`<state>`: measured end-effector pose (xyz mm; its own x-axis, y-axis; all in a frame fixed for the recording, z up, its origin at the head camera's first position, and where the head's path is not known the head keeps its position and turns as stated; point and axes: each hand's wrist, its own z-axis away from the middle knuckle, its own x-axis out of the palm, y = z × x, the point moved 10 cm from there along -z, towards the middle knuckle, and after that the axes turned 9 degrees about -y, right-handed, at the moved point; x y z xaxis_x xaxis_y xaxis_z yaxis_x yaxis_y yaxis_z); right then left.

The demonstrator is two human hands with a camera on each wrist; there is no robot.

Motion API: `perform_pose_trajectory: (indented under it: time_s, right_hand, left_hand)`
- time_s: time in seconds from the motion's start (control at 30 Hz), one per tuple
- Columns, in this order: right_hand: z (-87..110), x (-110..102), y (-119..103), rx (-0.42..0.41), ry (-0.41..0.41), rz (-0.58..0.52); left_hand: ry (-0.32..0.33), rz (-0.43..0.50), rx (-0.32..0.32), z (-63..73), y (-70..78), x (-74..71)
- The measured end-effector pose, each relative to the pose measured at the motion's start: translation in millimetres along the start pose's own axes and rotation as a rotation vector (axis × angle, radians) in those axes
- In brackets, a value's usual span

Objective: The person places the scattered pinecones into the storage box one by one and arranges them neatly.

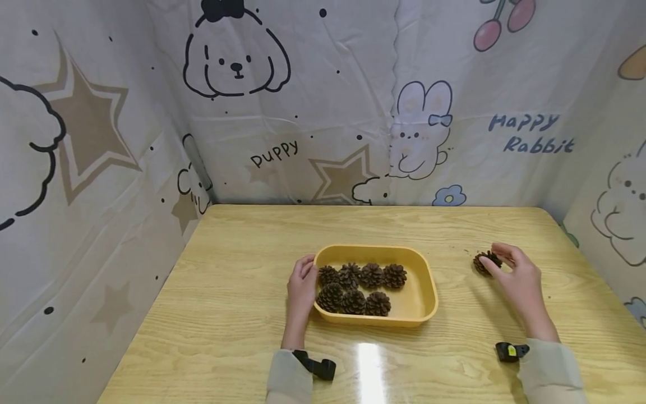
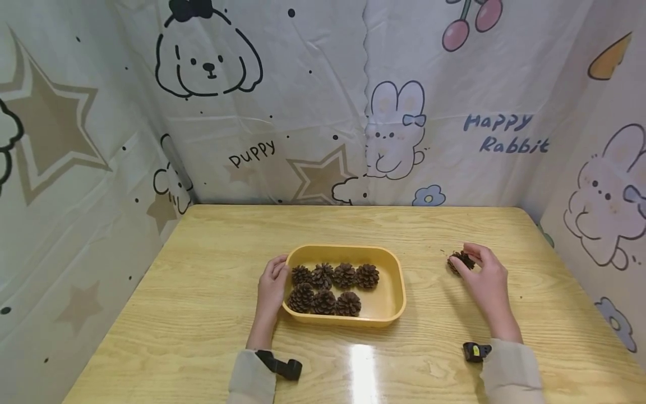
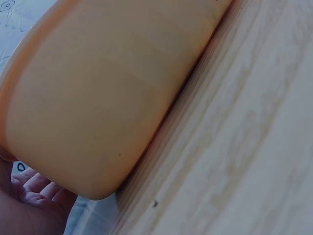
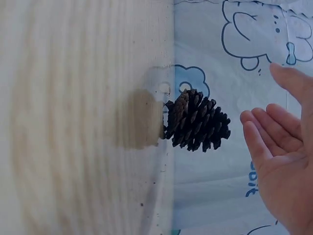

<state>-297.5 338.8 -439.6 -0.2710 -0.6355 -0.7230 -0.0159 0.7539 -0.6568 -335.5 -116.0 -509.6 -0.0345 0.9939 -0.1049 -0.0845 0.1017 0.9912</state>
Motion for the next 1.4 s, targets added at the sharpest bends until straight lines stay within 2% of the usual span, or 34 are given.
perform_pose_trajectory:
  time_s: [0.33, 0.73, 0.87, 1.07, 1.4]
  right_hand:
    - [-2.6, 1.4, 28.0, 0.139, -0.043, -0.032]
    - [-5.9, 16.6, 51.2, 0.243, -0.184, -0.094]
    - [-8.3, 23.9, 55.6, 0.261, -0.238, -0.106]
    - [-9.1, 28.1, 57.6, 0.275, -0.285, -0.098]
    - [-8.5, 27.6, 54.0, 0.263, -0.282, -0.065]
  left_hand:
    - [0.011, -0.012, -0.013, 1.0, -2.6, -1.5]
    - [0.022, -0.014, -0.006, 1.0, -2.3, -3.5]
    - [0.01, -0.012, -0.02, 0.8, -3.3, -2.5]
    - [0.0, 0.0, -0.009, 0.9, -1.8, -1.1]
    - [0.005, -0.017, -0.019, 1.1, -0.9, -0.8]
